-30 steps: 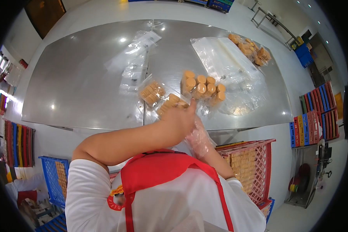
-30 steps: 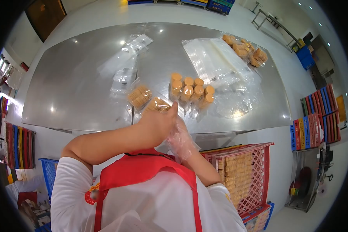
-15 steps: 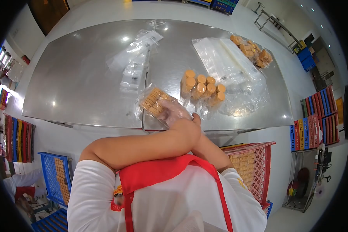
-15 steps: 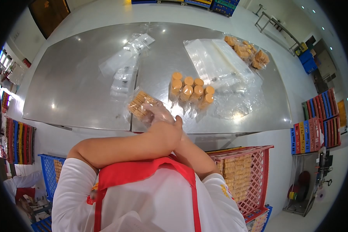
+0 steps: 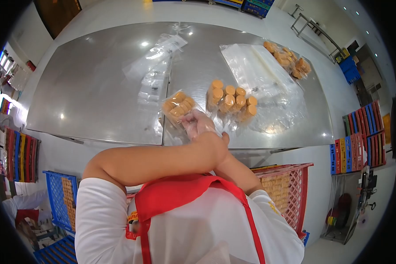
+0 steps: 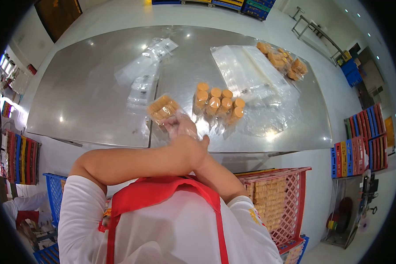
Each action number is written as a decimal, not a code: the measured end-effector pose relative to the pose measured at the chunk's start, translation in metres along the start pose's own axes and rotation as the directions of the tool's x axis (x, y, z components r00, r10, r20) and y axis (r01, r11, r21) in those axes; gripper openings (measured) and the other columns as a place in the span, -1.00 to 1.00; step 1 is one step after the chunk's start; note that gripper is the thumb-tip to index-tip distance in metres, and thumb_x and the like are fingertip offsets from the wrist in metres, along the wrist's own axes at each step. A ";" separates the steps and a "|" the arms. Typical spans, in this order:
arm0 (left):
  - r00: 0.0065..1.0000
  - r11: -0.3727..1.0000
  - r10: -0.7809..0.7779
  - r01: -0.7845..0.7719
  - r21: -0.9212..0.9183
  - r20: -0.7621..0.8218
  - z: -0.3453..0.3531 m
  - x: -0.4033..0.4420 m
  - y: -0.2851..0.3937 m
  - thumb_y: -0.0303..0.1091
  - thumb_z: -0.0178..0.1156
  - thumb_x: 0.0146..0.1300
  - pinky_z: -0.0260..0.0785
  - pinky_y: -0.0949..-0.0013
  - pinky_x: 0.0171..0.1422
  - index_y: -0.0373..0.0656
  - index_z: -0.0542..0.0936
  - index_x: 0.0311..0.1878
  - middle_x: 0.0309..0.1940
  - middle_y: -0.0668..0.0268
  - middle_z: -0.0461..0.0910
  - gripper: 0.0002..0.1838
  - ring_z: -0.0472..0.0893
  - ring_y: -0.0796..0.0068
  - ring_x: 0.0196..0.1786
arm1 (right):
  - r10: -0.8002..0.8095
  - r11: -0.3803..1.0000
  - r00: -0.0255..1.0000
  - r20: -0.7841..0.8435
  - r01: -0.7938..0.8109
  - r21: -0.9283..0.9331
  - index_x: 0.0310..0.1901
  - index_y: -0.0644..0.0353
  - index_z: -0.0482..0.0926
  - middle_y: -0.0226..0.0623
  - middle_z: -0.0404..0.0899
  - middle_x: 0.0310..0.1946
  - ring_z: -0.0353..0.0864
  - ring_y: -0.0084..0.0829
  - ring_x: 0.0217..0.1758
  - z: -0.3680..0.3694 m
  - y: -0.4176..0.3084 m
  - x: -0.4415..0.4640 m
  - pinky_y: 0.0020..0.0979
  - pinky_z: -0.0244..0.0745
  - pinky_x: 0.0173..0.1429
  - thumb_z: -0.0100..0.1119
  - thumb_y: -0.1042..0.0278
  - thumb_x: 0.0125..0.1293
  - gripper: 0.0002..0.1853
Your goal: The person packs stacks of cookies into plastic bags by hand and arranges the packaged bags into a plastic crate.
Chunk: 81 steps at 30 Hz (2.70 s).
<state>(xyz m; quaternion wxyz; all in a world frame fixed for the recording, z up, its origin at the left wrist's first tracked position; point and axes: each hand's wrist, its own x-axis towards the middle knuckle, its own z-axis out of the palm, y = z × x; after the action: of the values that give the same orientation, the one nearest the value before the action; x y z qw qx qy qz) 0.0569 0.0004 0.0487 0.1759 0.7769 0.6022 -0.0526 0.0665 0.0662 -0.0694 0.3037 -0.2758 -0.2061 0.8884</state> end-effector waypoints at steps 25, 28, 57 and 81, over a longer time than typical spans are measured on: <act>0.481 0.830 -0.143 -0.417 -0.369 -0.865 0.069 -0.030 -0.071 -0.40 0.20 0.12 0.29 0.14 0.32 -0.27 0.49 0.17 0.26 0.00 0.41 -0.51 0.51 0.16 0.15 | -0.529 0.186 0.683 0.504 0.673 -0.716 -0.26 0.28 0.47 -0.18 0.44 -0.39 0.39 -0.30 -0.31 -0.009 0.026 0.032 -0.30 0.36 -0.16 0.07 0.29 0.47 -0.78; 0.222 0.473 -0.789 -0.377 -0.796 -0.573 0.115 -0.005 -0.109 -0.29 0.12 0.29 0.05 0.14 0.53 -0.30 0.23 0.44 0.43 0.01 0.23 -0.33 0.27 0.16 0.45 | -0.380 0.168 0.769 0.514 0.604 -0.779 -0.17 0.25 0.51 -0.07 0.50 -0.33 0.46 -0.11 -0.30 -0.013 0.029 0.036 -0.25 0.41 -0.16 0.05 0.32 0.49 -0.83; 0.892 0.998 0.023 -0.049 -0.046 -0.452 0.009 0.113 -0.147 -0.41 0.23 0.14 0.29 0.07 0.40 -0.12 0.43 0.27 0.35 0.09 0.37 -0.44 0.34 0.05 0.42 | -0.406 0.368 0.901 -0.153 0.008 -0.930 -0.12 0.23 0.62 -0.43 0.50 -0.49 0.43 -0.63 -0.49 -0.160 -0.034 -0.140 -0.48 0.37 -0.42 0.20 0.26 0.39 -0.79; 0.832 0.465 -0.207 -0.378 -0.800 -0.514 -0.077 0.040 -0.105 -0.28 0.30 0.22 0.41 0.29 0.12 -0.20 0.42 0.07 -0.08 0.24 0.50 -0.58 0.53 0.37 0.01 | -0.674 0.168 0.719 0.171 0.374 -0.912 0.13 0.26 0.49 -0.25 0.51 -0.09 0.50 -0.41 -0.08 -0.101 -0.115 -0.143 -0.35 0.46 -0.02 0.16 0.23 0.42 -0.64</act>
<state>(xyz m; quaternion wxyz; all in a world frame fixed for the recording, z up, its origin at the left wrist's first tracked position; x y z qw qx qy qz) -0.0428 0.0851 0.0867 0.3732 0.5835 0.5219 0.4978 0.2726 0.0769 -0.0332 0.4167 -0.4231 -0.6912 0.4118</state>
